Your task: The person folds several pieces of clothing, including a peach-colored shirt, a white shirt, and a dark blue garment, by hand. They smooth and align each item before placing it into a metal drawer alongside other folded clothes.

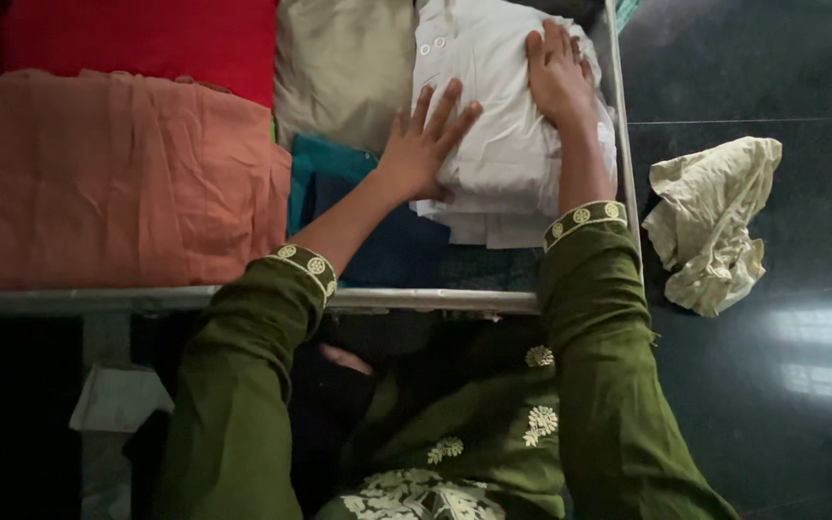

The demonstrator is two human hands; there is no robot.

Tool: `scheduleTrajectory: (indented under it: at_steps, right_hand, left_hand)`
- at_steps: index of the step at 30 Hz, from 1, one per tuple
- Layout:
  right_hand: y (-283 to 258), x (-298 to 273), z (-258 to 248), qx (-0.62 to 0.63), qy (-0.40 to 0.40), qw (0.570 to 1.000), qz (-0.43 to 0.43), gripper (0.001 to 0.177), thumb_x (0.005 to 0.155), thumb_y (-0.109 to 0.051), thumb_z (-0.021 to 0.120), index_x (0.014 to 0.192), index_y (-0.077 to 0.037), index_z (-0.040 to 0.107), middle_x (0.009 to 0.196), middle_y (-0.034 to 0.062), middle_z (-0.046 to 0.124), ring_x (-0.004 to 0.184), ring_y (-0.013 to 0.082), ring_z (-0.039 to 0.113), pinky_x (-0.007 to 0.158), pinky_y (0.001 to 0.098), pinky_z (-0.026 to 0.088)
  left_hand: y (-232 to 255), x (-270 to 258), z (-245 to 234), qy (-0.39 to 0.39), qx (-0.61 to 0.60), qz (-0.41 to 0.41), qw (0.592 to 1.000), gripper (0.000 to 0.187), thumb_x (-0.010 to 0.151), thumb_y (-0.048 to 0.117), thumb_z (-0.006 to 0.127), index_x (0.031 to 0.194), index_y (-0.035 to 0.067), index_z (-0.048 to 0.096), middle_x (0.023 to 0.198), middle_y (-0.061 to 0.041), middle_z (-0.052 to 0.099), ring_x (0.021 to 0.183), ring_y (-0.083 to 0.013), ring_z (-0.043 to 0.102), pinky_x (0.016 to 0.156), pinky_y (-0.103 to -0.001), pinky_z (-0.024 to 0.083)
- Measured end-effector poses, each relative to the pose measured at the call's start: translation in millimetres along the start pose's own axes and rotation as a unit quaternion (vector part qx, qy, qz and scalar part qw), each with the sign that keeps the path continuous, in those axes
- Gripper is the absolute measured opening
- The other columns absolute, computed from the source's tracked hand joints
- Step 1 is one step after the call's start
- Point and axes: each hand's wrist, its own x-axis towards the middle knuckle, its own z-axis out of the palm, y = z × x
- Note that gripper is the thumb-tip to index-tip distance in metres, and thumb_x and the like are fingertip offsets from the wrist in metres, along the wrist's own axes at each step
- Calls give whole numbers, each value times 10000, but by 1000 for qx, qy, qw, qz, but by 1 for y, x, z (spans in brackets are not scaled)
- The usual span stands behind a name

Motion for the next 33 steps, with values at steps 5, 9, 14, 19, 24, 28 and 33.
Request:
scheduleTrajectory:
  at_steps: [5, 9, 14, 19, 24, 28, 33]
  right_hand:
    - [8, 6, 4, 19, -10, 1000, 6, 700, 1061, -625, 222, 1599, -186, 313, 1655, 102, 329, 1541, 344, 227, 1228, 519, 161]
    - [15, 2, 6, 27, 60, 997, -25, 646, 1081, -569, 252, 1576, -180, 393, 1623, 98, 425, 1524, 330, 327, 1227, 515, 215]
    - [14, -2, -1, 48, 82, 994, -57, 625, 1103, -542, 275, 1564, -143, 410, 1610, 133, 422, 1500, 337, 341, 1212, 495, 232]
    - [4, -7, -8, 48, 73, 995, -52, 608, 1102, -519, 282, 1559, -142, 420, 1614, 132, 428, 1503, 342, 348, 1213, 492, 242]
    - [5, -1, -8, 44, 73, 995, -48, 607, 1099, -516, 294, 1561, -140, 410, 1608, 150, 413, 1493, 360, 333, 1201, 495, 228]
    - [8, -1, -5, 52, 75, 995, -47, 620, 1100, -532, 303, 1562, -133, 413, 1609, 152, 411, 1498, 359, 327, 1209, 492, 219]
    - [4, -4, -8, 53, 80, 994, -45, 606, 1094, -517, 324, 1547, -134, 445, 1581, 159, 453, 1479, 369, 368, 1205, 492, 252]
  left_hand:
    - [0, -1, -8, -20, -3, 3, 1000, 1442, 583, 555, 959, 1653, 329, 19, 1717, -99, -94, 1568, -475, 13, 1092, -792, 288]
    - [-13, 8, -26, -85, -48, 46, 994, 1123, 837, 714, 751, 1649, 322, 81, 1722, -106, -54, 1560, -472, 30, 1132, -717, 270]
    - [-76, 15, -34, 129, 55, -114, 984, 631, 1189, 592, 436, 1711, 284, 258, 1765, -31, 194, 1612, -304, 225, 1295, -573, 235]
    - [-134, -19, -4, 11, 123, -255, 959, 761, 1027, 626, 412, 1658, 247, 219, 1728, -95, 74, 1583, -347, -12, 1238, -627, 22]
    - [-141, -22, 20, -2, 107, -289, 951, 780, 985, 643, 380, 1658, 305, 174, 1750, -35, -18, 1579, -305, -136, 1224, -640, -70]
    - [-144, -20, 24, -16, 153, -283, 947, 755, 1017, 652, 356, 1656, 306, 151, 1746, -44, -32, 1574, -315, -145, 1228, -638, -100]
    - [-137, -22, 5, 11, 85, -253, 963, 786, 991, 610, 430, 1641, 233, 201, 1713, -104, 44, 1564, -377, -48, 1182, -708, -30]
